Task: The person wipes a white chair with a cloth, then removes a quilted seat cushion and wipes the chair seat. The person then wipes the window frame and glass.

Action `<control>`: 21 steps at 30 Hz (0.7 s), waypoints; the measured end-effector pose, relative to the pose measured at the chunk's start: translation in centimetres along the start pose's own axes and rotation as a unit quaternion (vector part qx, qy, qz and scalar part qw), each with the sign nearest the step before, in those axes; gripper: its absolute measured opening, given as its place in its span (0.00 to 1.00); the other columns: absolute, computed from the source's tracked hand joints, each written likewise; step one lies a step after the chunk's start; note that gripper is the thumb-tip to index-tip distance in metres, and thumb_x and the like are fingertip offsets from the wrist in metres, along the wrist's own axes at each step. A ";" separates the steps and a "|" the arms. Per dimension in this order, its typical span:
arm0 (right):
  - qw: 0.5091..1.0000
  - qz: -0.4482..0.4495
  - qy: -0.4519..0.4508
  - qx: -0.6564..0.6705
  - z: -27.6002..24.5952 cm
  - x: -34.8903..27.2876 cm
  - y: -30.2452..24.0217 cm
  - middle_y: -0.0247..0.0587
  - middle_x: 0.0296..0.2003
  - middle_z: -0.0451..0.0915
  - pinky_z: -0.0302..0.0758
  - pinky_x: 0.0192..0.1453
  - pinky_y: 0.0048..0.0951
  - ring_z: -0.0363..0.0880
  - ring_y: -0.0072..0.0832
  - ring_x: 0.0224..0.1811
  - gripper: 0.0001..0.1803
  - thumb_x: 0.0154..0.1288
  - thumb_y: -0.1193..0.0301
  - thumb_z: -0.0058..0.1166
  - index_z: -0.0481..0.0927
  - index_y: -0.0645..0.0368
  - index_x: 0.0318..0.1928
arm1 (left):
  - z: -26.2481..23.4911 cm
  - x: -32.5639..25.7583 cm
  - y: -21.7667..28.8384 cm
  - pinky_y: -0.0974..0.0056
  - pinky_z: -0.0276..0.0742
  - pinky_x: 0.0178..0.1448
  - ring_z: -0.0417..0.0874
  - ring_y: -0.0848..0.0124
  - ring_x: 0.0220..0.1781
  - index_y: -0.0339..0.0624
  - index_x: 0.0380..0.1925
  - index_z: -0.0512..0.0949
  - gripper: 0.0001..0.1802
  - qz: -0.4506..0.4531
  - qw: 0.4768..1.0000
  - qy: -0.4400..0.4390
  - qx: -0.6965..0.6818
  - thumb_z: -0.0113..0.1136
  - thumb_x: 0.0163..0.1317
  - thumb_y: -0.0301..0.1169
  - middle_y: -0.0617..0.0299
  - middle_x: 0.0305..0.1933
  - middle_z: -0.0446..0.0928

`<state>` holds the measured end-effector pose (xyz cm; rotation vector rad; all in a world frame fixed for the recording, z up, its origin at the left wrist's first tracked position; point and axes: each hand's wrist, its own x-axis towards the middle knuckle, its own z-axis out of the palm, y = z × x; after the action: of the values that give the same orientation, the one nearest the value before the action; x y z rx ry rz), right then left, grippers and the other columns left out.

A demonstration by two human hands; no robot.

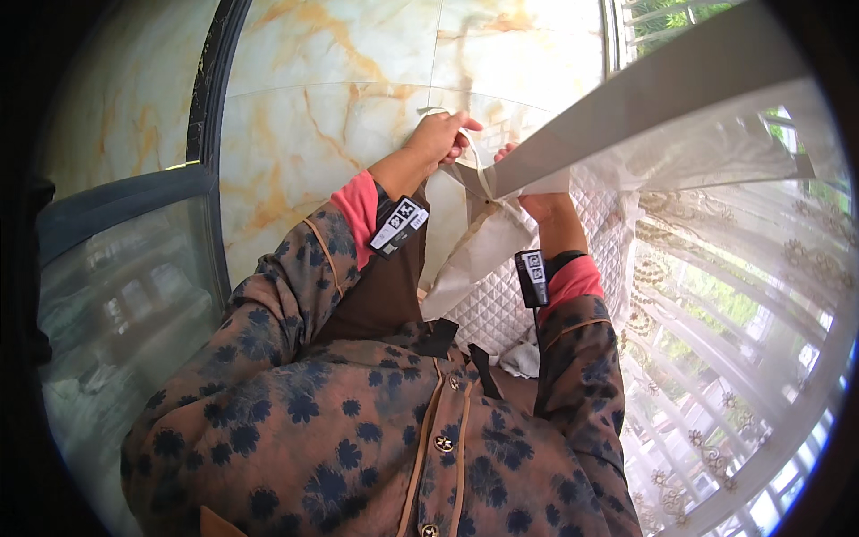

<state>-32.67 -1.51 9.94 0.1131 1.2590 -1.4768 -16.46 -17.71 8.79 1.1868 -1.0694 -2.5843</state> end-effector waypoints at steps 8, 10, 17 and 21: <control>0.963 0.094 -0.002 -0.252 2.1 1.8 0.0 0.28 0.33 0.83 0.76 0.33 0.16 0.79 0.13 0.30 0.13 0.67 0.72 0.59 0.83 0.60 0.51 | -1.8 2.9 -1.0 0.51 0.79 0.45 0.85 0.53 0.45 0.43 0.35 0.83 0.17 0.046 0.758 0.140 0.636 0.50 0.66 0.42 0.51 0.39 0.84; 0.960 0.108 -0.012 -0.259 2.5 2.3 0.3 0.26 0.30 0.81 0.73 0.30 0.15 0.76 0.12 0.27 0.13 0.68 0.70 0.59 0.83 0.60 0.51 | -1.0 3.3 -0.7 0.49 0.77 0.45 0.83 0.47 0.42 0.36 0.31 0.81 0.22 0.163 0.846 0.112 0.496 0.52 0.65 0.46 0.43 0.34 0.81; 0.959 0.071 -0.066 -0.265 3.7 3.0 0.4 0.22 0.21 0.66 0.57 0.23 0.17 0.60 0.12 0.21 0.11 0.72 0.63 0.54 0.78 0.56 0.34 | 1.4 3.0 0.2 0.67 0.77 0.43 0.83 0.69 0.37 0.35 0.38 0.82 0.10 0.170 0.970 -0.083 0.155 0.58 0.62 0.30 0.54 0.33 0.83; 0.984 0.053 -0.063 -0.156 3.8 2.1 0.0 0.23 0.21 0.66 0.56 0.22 0.17 0.59 0.12 0.21 0.11 0.72 0.62 0.54 0.75 0.54 0.34 | 0.5 2.9 0.4 0.68 0.75 0.50 0.81 0.71 0.48 0.35 0.54 0.77 0.23 0.140 0.938 -0.118 0.295 0.58 0.63 0.39 0.55 0.46 0.82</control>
<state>-31.37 -5.69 10.15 -0.1196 1.3426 -1.1633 -18.90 -18.78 7.45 0.7230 -1.9998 -2.2840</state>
